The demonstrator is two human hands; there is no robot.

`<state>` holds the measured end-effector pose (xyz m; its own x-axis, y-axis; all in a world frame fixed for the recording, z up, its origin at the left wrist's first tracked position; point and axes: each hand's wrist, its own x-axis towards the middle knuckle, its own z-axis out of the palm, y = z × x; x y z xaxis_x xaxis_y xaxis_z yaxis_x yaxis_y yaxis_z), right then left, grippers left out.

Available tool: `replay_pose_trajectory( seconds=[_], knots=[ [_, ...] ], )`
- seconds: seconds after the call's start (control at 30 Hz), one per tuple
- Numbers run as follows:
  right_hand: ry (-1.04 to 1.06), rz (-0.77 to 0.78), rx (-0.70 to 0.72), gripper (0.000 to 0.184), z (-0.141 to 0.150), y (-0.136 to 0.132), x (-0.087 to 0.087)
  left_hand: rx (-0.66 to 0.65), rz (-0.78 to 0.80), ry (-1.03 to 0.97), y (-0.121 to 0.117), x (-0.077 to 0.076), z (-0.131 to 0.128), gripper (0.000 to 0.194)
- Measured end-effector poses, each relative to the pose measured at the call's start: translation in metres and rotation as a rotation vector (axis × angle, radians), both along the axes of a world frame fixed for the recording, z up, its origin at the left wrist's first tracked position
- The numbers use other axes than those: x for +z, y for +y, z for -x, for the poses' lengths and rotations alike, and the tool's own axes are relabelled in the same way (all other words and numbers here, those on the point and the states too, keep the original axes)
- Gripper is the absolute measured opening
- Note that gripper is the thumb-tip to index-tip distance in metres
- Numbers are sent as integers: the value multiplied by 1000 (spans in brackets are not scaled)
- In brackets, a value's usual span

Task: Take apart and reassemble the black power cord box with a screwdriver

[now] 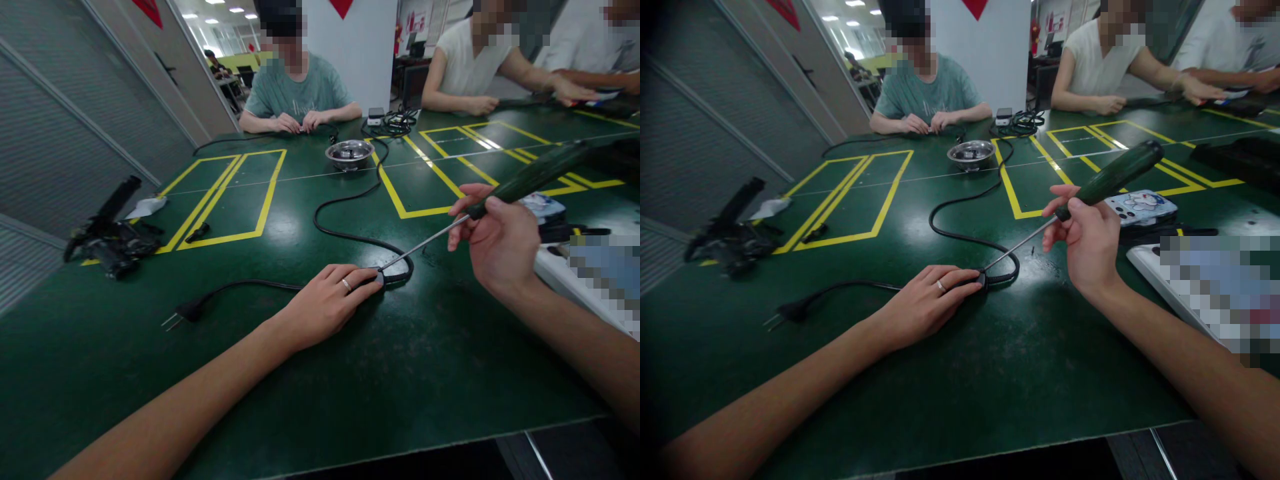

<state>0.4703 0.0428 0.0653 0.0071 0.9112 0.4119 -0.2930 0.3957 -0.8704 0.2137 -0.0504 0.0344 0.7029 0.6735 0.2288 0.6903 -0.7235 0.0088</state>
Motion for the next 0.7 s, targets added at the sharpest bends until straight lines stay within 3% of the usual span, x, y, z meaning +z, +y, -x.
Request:
replay_pose_trajectory(
  seconds=[0.23, 0.37, 0.7],
  knots=[
    [-104, -70, -140, 13, 4, -1, 2, 1, 16, 3, 1, 0, 1, 45],
    [-129, -105, -207, 22, 5, 0, 1, 0, 18, -4, 0, 0, 1, 45],
    [-30, 21, -95, 10, 6, 3, -1, 2, 23, 13, 0, 1, 0, 44]
  ],
)
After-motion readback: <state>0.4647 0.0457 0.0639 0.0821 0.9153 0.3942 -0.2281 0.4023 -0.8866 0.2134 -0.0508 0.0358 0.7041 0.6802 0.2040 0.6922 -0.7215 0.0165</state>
